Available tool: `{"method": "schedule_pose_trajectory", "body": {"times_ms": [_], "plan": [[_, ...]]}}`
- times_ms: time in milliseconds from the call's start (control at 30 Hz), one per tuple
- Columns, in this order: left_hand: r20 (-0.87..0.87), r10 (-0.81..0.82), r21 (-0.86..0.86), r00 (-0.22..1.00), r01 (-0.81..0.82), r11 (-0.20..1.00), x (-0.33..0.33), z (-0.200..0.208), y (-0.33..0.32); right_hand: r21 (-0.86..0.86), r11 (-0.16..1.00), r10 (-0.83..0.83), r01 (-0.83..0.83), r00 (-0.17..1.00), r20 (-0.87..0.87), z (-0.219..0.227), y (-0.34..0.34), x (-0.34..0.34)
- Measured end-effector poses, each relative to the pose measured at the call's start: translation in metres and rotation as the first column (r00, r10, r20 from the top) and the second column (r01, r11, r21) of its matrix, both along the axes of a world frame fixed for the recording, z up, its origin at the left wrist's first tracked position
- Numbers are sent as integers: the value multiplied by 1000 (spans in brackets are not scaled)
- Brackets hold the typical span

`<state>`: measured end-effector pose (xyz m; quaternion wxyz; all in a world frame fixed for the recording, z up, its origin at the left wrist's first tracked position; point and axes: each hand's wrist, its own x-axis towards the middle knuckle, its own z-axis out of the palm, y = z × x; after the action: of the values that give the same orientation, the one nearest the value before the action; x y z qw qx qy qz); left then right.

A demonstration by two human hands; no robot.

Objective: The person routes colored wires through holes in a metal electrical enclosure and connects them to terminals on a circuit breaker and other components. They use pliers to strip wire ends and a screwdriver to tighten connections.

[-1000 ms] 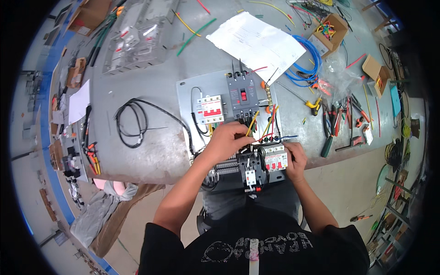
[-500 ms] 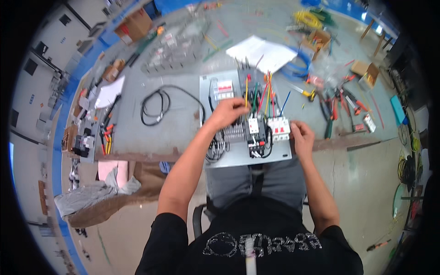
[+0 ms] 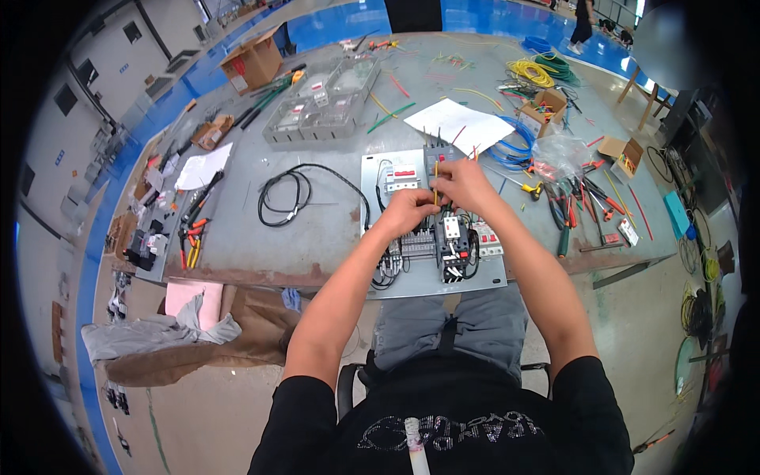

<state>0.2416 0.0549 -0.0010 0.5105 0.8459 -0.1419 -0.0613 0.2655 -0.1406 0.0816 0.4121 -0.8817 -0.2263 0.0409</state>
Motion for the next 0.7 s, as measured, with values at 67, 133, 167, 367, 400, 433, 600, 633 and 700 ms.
{"method": "schedule_pose_trajectory", "body": {"times_ms": [67, 133, 167, 367, 400, 433, 600, 633, 700], "plan": [[-21, -4, 25, 1000, 5, 1000, -1, 5, -2, 100, 995, 30, -20, 994, -102, -4, 0, 8], [-23, -8, -60, 1000, 6, 998, 2, -1, 5, 212, 977, 80, -40, 980, -183, -12, 4, 21], [-28, -11, -68, 1000, 9, 998, 4, -5, 8, 143, 986, 103, -86, 987, -120, -1, 7, 12], [45, -12, 8, 999, 12, 1000, 4, 5, -3, 153, 977, 166, -150, 981, -101, 2, -3, 28], [-5, 3, -4, 1000, -3, 1000, 6, -1, -2, 158, 979, 160, -132, 970, -184, 2, 0, 34], [-56, 16, -16, 998, -17, 1000, 7, -6, 0, 150, 982, 144, -110, 961, -236, -3, 3, 40], [-184, 42, -75, 982, -57, 996, 12, 3, 1, 156, 987, 92, -47, 950, -297, -1, 13, 56], [-178, 59, -128, 982, -82, 988, 11, -1, 1, 162, 986, 90, -41, 948, -306, -2, 13, 56], [-158, 94, -226, 983, -129, 965, 11, -9, 0, 206, 978, 101, -38, 948, -303, -6, 12, 58]]}}
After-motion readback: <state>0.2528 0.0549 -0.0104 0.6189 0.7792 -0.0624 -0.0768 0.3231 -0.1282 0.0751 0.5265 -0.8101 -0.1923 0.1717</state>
